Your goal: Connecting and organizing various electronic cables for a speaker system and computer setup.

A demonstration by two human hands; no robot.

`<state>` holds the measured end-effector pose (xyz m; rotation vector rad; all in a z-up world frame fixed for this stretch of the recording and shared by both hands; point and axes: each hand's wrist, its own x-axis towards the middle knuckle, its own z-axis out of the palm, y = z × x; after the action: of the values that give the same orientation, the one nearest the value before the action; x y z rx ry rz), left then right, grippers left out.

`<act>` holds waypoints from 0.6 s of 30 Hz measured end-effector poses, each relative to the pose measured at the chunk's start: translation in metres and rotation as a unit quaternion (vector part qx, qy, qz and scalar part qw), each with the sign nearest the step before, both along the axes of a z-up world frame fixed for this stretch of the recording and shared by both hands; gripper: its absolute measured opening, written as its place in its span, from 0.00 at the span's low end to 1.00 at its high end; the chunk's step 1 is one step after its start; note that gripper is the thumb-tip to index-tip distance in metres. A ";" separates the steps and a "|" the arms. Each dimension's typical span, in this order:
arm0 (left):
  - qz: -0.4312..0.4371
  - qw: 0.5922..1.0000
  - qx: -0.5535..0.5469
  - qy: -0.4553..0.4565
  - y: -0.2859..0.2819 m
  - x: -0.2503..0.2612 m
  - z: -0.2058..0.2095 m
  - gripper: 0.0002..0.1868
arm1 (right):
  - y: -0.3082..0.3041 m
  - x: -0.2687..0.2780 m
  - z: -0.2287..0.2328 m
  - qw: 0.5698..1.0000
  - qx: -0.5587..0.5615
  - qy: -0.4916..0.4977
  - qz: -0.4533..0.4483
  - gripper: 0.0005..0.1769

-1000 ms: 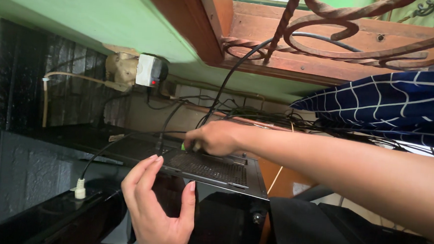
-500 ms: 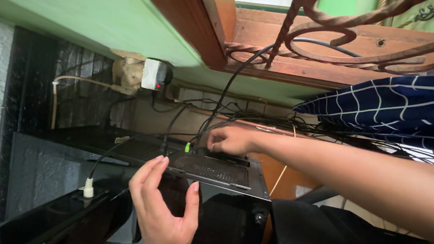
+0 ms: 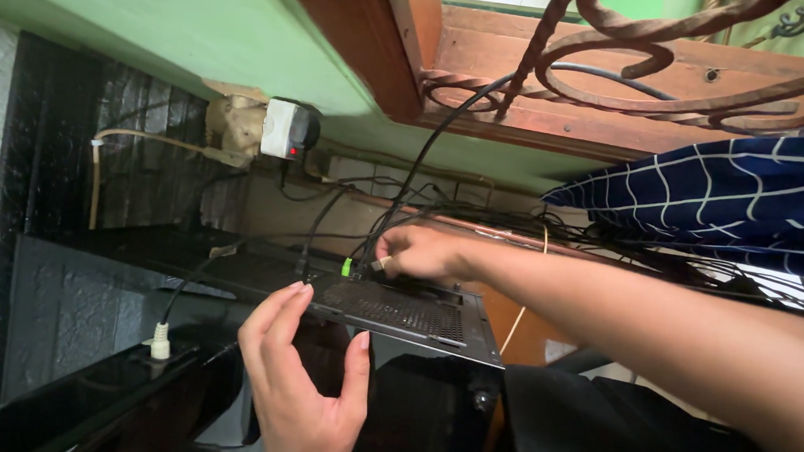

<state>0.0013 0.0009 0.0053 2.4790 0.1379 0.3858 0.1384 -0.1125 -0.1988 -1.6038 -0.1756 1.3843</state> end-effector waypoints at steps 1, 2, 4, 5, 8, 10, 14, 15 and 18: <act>0.002 1.000 -0.002 0.002 0.000 0.000 0.000 0.35 | 0.000 0.003 0.003 1.000 0.021 0.022 0.008 0.14; 0.002 1.000 -0.001 0.001 0.000 0.000 0.000 0.35 | 0.000 0.008 0.002 1.000 0.021 0.022 0.008 0.14; 0.001 1.000 -0.001 -0.001 0.001 -0.001 0.001 0.34 | -0.001 0.018 0.002 0.973 0.015 -0.165 0.159 0.14; 0.001 1.000 -0.001 -0.001 0.001 -0.001 0.001 0.34 | -0.001 0.024 0.009 0.973 0.015 -0.165 0.159 0.14; -0.001 1.000 -0.007 -0.005 0.000 -0.001 0.002 0.34 | -0.001 0.043 0.038 0.888 0.002 -0.293 0.355 0.16; 0.002 1.000 -0.004 -0.004 0.001 -0.001 0.002 0.34 | -0.001 0.055 0.065 0.889 -0.025 -0.314 0.333 0.16; 0.004 1.000 -0.006 -0.008 0.001 -0.001 0.001 0.34 | 0.000 0.063 0.059 0.897 0.023 -0.346 0.273 0.15; 0.004 1.000 -0.004 -0.008 0.001 -0.001 0.001 0.34 | -0.001 0.063 0.050 0.895 0.063 -0.359 0.255 0.15; 0.003 1.000 0.003 -0.007 0.001 -0.002 0.000 0.34 | -0.007 0.061 0.040 0.897 0.101 -0.345 0.256 0.18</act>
<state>-0.0004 0.0020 0.0053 2.4823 0.1374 0.4065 0.1997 -0.1193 -0.1586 -1.8803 -1.1991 1.0467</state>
